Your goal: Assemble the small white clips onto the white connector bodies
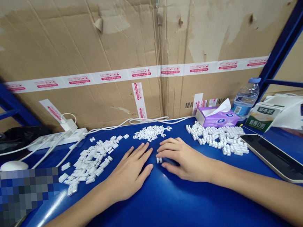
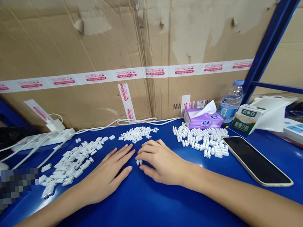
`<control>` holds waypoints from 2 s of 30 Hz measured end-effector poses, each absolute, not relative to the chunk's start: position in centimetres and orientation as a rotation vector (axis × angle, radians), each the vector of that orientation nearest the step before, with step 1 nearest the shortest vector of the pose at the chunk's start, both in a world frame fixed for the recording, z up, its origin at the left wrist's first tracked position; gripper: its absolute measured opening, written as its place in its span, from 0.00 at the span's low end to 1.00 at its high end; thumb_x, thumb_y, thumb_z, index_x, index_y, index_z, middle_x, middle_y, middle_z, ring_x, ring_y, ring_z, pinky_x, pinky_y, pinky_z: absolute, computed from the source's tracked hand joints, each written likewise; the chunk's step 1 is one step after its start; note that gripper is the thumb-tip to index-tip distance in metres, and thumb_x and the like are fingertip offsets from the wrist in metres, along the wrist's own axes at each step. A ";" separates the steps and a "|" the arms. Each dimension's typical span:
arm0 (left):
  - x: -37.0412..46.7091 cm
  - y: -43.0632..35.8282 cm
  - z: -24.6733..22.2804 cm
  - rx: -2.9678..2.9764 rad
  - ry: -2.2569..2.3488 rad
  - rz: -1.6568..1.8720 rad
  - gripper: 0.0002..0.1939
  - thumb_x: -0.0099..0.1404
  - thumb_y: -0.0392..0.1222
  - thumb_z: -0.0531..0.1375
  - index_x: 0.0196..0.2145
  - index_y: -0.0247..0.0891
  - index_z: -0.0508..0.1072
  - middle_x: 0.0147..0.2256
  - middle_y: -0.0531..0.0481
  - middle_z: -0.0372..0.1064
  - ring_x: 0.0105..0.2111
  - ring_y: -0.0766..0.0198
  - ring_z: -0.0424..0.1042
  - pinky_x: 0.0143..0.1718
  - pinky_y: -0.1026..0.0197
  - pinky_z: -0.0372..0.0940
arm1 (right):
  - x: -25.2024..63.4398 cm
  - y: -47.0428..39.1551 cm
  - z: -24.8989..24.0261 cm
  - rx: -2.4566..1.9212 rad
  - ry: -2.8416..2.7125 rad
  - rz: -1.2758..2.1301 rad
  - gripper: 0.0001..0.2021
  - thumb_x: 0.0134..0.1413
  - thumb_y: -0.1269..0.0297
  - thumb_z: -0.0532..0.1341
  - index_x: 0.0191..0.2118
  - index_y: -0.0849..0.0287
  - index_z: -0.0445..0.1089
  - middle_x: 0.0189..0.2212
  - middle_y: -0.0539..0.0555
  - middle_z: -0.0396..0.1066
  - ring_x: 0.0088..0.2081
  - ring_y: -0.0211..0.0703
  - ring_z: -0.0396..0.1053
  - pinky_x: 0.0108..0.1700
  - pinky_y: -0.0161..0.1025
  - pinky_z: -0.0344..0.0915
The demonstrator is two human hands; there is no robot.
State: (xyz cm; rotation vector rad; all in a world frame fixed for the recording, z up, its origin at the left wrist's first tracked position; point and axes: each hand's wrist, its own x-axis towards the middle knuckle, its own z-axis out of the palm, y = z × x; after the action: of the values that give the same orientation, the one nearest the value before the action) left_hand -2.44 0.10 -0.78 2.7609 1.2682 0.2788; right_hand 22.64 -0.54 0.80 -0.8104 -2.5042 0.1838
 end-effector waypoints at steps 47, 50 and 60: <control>-2.3 0.1 -0.6 2.766 1.280 0.257 0.29 0.78 0.53 0.46 0.71 0.43 0.57 0.71 0.45 0.48 0.71 0.47 0.48 0.69 0.36 0.48 | 23.4 -0.6 -0.3 -1.115 -2.669 0.320 0.32 0.71 0.51 0.49 0.73 0.61 0.50 0.73 0.61 0.45 0.74 0.55 0.39 0.73 0.58 0.39; -2.3 0.1 -0.6 2.773 1.280 0.244 0.29 0.78 0.53 0.46 0.71 0.43 0.56 0.71 0.45 0.47 0.71 0.48 0.48 0.69 0.36 0.48 | 23.5 -0.5 -0.4 -1.104 -2.665 0.353 0.32 0.72 0.51 0.49 0.73 0.61 0.49 0.73 0.61 0.43 0.74 0.55 0.38 0.74 0.59 0.37; -2.3 0.1 -0.6 2.767 1.281 0.264 0.28 0.77 0.53 0.47 0.70 0.43 0.59 0.71 0.45 0.49 0.71 0.48 0.50 0.69 0.37 0.48 | 23.4 -0.5 -0.1 -1.124 -2.663 0.373 0.33 0.71 0.50 0.50 0.73 0.63 0.50 0.73 0.63 0.45 0.74 0.57 0.38 0.73 0.60 0.38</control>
State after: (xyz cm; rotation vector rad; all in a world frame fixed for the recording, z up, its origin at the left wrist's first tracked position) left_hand -2.28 0.05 -0.61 2.7673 1.2808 0.2635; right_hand 23.43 -0.54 -0.06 -1.1240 -2.6628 0.3733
